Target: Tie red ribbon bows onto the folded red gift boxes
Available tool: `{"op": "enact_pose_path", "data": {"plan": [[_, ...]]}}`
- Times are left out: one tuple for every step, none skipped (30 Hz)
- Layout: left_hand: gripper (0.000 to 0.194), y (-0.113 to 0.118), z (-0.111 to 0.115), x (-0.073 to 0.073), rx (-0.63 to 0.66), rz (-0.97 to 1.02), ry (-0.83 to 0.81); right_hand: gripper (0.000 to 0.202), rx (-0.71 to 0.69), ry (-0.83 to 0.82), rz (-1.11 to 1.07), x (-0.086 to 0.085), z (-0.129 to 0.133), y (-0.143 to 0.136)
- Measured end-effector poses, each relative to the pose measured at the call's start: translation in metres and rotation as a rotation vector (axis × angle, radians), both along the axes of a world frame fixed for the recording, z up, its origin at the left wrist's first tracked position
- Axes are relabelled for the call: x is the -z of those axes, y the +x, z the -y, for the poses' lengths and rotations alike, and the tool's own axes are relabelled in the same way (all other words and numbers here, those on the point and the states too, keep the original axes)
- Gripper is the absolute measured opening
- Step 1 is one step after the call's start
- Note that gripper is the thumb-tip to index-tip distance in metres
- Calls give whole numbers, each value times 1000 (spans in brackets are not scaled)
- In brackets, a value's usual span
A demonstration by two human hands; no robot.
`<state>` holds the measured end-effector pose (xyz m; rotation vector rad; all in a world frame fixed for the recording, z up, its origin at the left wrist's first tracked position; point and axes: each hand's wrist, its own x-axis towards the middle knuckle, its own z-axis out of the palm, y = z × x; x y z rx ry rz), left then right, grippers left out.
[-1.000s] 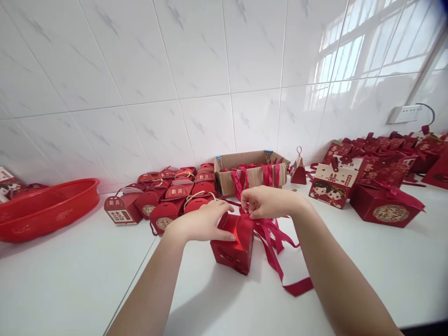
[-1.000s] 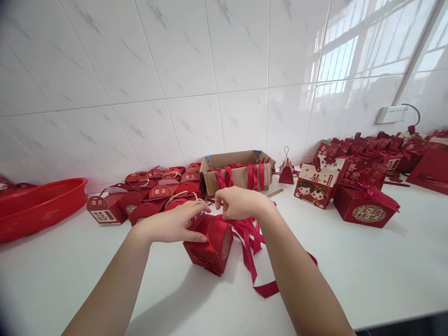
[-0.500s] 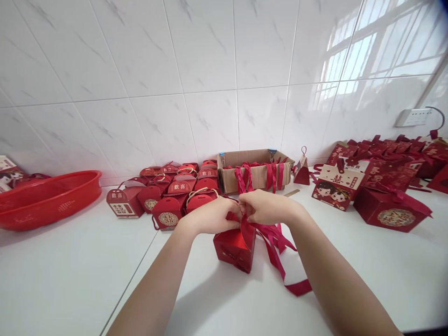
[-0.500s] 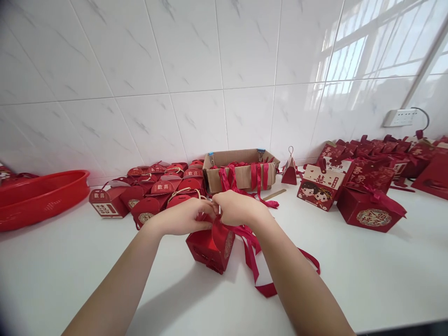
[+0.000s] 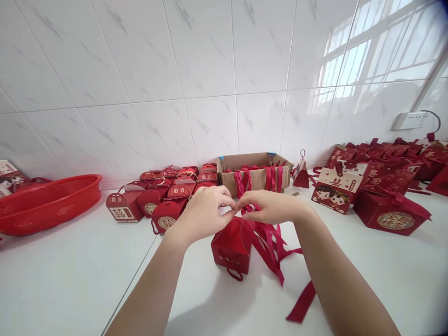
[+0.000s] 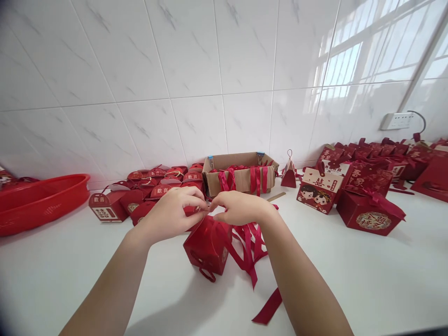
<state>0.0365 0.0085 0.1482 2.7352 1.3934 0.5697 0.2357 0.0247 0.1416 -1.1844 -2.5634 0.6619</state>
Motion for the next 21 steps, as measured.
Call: {"op": "enact_pose_path", "data": {"plan": [[23, 0, 1, -1, -6, -10, -10, 33, 1, -10, 1, 1, -1, -1], [23, 0, 1, -1, -13, -23, -22, 33, 4, -22, 5, 1, -1, -1], [23, -1, 1, -1, -21, -37, -37, 34, 10, -35, 12, 2, -2, -1], [24, -1, 1, 0, -29, -50, -50, 36, 18, -46, 19, 3, -3, -1], [24, -2, 0, 1, -33, -63, -63, 38, 27, -50, 25, 4, -4, -1], [23, -3, -2, 3, -34, -76, -76, 39, 40, -47, 29, 5, -4, 0], [23, -3, -3, 5, -28, -91, -91, 40, 53, -41, 32, 5, -5, 1], [22, -3, -5, 7, -15, -106, -108, 40, 64, -34, 35, 5, -5, 3], [21, -3, -7, 10, 3, -119, -127, 40, 71, -28, 38, 5, -5, 3], [20, -3, -9, 12, 21, -128, -147, 39, 75, -26, 41, 5, -4, 4], [19, -2, -10, 14, 34, -135, -164, 39, 75, -26, 44, 5, -4, 4], [19, -1, -12, 16, 43, -140, -177, 39, 74, -28, 47, 5, -4, 4], [18, 1, -13, 17, 46, -145, -184, 39, 75, -28, 48, 5, -3, 3], [18, 2, -13, 18, 44, -146, -183, 38, 81, -27, 48, 5, -3, 2], [18, 3, -13, 18, 41, -143, -172, 37, 88, -26, 50, 5, -3, 1], [17, 5, -13, 17, 39, -135, -153, 35, 92, -28, 54, 5, -3, 0], [17, 6, -12, 16, 39, -123, -126, 32, 93, -33, 55, 6, -4, -1], [18, 7, -11, 15, 37, -109, -95, 30, 88, -40, 51, 6, -4, -2], [19, 8, -10, 13, 35, -93, -65, 29, 80, -50, 41, 6, -5, -3], [19, 9, -8, 12, 33, -79, -41, 27, 70, -61, 26, 6, -6, -3], [19, 10, -6, 11, 30, -67, -26, 26, 64, -70, 2, 7, -7, -3]]}}
